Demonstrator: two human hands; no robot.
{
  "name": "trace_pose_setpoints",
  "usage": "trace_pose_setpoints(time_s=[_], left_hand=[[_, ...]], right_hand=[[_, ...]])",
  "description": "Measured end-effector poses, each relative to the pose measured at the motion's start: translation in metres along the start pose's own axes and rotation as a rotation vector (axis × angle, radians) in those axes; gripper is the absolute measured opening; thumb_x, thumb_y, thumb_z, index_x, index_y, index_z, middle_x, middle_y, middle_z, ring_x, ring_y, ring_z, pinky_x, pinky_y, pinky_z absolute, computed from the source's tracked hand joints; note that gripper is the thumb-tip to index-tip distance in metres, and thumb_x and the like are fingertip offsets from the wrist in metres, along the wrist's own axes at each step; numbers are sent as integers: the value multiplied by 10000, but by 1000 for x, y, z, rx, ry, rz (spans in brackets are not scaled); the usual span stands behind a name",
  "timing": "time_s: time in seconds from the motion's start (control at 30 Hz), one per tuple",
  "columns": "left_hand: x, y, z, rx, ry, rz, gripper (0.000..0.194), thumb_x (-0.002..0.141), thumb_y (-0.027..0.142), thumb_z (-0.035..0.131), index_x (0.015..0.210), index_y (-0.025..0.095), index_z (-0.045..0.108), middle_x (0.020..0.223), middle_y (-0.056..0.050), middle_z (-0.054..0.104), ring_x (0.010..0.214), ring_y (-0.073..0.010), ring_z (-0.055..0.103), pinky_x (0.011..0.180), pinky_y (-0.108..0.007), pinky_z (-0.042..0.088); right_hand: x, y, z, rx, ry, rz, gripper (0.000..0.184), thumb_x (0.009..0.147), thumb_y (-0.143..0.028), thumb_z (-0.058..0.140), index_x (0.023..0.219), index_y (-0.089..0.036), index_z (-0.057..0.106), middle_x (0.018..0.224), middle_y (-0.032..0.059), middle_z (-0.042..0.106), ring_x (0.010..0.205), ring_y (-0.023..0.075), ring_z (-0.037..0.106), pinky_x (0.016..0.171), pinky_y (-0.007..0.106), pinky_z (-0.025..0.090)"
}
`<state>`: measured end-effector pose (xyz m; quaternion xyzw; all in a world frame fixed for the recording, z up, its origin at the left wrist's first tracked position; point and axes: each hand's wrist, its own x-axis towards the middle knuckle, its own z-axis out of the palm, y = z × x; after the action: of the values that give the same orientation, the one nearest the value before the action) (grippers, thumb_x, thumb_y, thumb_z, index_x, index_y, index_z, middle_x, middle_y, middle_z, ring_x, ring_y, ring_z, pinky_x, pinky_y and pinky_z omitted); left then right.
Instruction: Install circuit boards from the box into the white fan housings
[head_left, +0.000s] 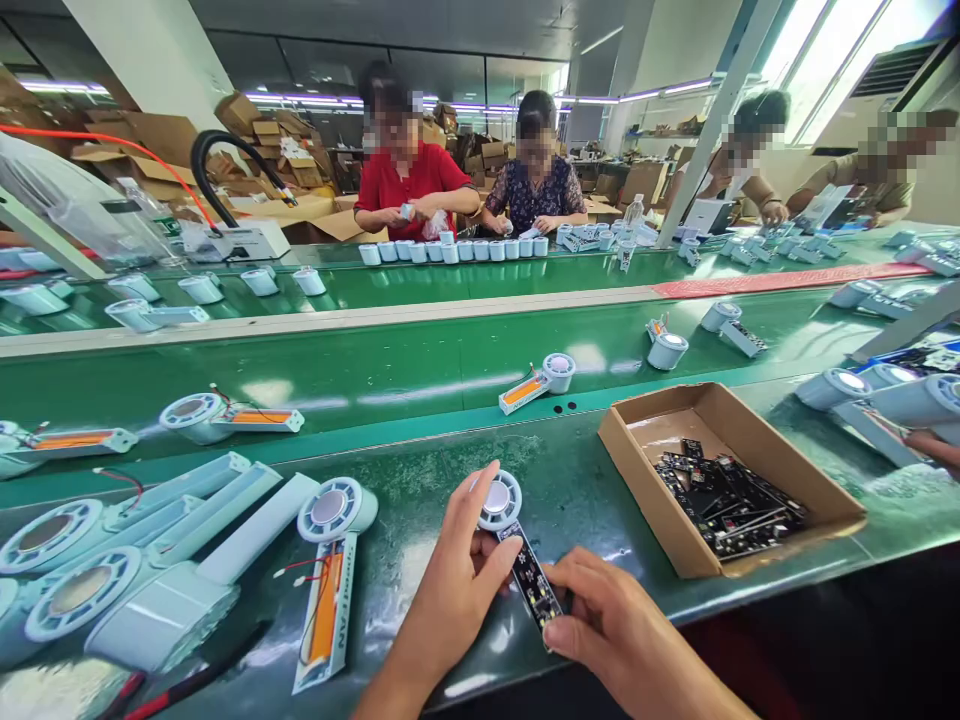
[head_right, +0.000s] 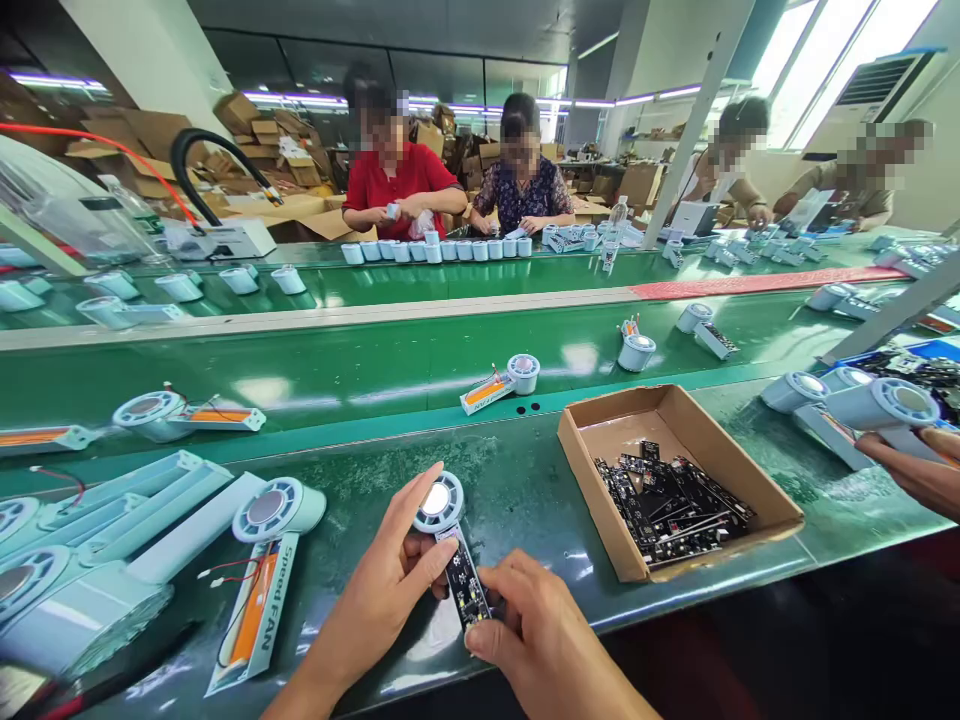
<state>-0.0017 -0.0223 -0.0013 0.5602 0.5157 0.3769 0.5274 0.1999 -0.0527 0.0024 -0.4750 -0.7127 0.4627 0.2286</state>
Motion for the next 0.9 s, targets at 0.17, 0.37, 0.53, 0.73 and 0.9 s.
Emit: trace_pose_setpoints(time_s=[0.17,0.37,0.53,0.73,0.9], left_hand=[[2,-1,0,-24,-4,15,632,944,290,596,1499,459,346,1596,-1,241,646,-59,585,648,-287,607],[0,0,-1,-14,13,11,634,947,259,581,1500,466,352,1583,-2,264,658,-57,585,656,-268,598],[0,0,0,5,-17,34,628,962,297,570,1519,453,325,1596,-22,244,677,-71,589,682,-285,601],[0,-2,1,8,11,26,597,969,310,561,1499,472,340,1594,-2,253,672,-68,582,672,-281,594],[-2,-4,-1,-20,-6,54,611,965,306,562,1515,445,333,1601,-26,260,707,-88,598,696,-291,588]], right_hand=[[-3,6,-8,381,-137,47,344,1016,-459,489,1111,-203,699,923,-2,484,594,89,538,564,247,476],[-2,-2,-5,113,-55,110,205,951,-319,612,1105,-212,693,914,-1,548,633,104,545,591,236,452],[-1,-6,1,-80,11,26,166,970,-274,548,1051,-216,680,903,21,599,776,172,585,749,298,469],[7,-5,-3,161,-93,131,324,1002,-423,485,1158,-200,661,943,0,541,552,90,538,518,236,435],[25,-12,-3,-3,34,85,322,1001,-417,503,956,-183,720,772,-20,556,643,126,538,628,253,408]])
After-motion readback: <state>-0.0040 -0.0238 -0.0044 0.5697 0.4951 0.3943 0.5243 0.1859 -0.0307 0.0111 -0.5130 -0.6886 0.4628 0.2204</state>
